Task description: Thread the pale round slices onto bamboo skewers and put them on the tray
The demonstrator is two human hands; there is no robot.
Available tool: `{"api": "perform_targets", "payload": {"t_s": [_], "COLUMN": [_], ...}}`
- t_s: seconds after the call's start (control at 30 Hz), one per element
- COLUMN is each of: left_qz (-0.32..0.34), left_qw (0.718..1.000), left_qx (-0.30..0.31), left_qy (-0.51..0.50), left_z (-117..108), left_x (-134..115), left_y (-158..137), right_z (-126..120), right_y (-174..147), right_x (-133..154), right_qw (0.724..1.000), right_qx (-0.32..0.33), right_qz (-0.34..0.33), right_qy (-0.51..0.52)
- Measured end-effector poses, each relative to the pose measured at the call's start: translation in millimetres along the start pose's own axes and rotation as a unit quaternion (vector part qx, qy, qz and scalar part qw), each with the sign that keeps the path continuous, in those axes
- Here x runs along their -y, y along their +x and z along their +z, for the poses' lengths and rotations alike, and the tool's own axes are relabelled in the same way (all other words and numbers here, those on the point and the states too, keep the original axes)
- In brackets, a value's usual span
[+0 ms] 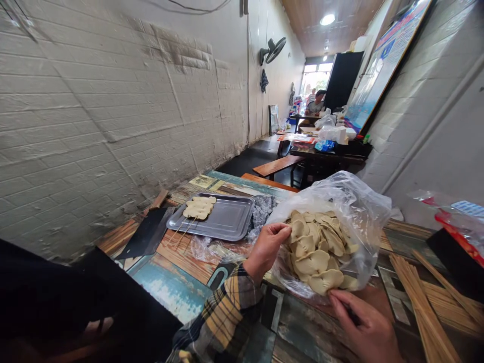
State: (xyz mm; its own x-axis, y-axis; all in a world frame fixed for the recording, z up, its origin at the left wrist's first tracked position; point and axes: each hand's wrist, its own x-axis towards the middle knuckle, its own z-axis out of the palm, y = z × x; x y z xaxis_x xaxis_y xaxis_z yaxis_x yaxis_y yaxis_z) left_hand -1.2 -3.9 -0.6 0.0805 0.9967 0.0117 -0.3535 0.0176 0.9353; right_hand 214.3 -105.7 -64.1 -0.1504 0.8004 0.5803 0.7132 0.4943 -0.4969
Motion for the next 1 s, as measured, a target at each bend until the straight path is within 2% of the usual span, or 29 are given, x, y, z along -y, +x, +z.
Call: {"api": "perform_targets", "payload": {"t_s": [0.17,0.4,0.6,1.0], "left_qz": [0.039,0.053,0.091,0.099], "left_qw": [0.998,0.992,0.976,0.965], "left_qx": [-0.01,-0.01,0.0,0.015], "left_qy": [0.055,0.114,0.199,0.243], "left_z": [-1.9,-4.5,-4.6,-4.5], "left_x": [-1.7,-0.4,-2.8,-2.7], "left_y": [0.2,1.9,3.1,1.4], "right_z": [-0.1,-0.7,-1.0,-3.9], "right_y": [2.4,4.3,3.5,7.8], "right_x": [0.7,4.5,5.5,14.9], "right_qw": [1.0,1.0,0.999,0.998], "right_qx": [-0.018,-0.023,-0.027,-0.012], "right_qz": [-0.009,-0.005,-0.002,0.036], "right_qy": [-0.009,0.001,0.019,0.043]}}
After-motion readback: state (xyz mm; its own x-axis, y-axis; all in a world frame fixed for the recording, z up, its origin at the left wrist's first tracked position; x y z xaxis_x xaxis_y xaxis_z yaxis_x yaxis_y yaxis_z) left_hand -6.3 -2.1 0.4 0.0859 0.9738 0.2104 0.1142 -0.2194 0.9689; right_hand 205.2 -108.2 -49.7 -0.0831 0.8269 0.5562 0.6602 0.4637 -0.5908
